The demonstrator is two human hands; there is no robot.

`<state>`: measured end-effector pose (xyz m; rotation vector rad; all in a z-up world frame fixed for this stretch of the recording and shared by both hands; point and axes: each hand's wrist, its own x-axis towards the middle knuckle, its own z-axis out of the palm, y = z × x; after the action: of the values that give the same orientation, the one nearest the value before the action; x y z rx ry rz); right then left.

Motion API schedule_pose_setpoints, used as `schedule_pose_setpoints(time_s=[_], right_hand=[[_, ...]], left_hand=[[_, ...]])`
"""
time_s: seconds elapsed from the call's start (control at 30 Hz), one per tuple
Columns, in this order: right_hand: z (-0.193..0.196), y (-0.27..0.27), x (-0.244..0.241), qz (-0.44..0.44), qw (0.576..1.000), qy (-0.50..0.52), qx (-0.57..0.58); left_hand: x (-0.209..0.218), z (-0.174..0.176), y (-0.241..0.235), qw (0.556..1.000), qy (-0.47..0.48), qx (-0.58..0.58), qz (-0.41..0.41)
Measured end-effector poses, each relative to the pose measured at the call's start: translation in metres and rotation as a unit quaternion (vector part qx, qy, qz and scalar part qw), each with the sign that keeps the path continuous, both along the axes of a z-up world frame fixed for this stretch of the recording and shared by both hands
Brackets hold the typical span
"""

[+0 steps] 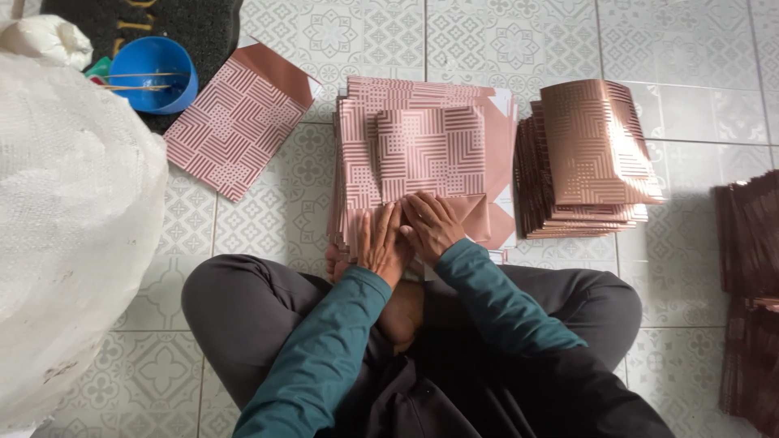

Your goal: The person sits on the floor and folds flat patterned paper sheets into small rectangular packs. They fold the sides inward, tuck the top flap, and press the pack flat before stacking it with others.

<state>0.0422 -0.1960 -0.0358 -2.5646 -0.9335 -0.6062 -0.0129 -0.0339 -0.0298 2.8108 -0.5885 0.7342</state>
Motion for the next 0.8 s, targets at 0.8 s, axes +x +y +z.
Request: schedule_pose_setpoints(time_s=[0.8], right_hand=[[0.019, -0.11, -0.006, -0.177, 0.967, 0.127, -0.132]], left_hand=[[0.007, 0.001, 0.004, 1.0, 0.001, -0.006, -0.007]])
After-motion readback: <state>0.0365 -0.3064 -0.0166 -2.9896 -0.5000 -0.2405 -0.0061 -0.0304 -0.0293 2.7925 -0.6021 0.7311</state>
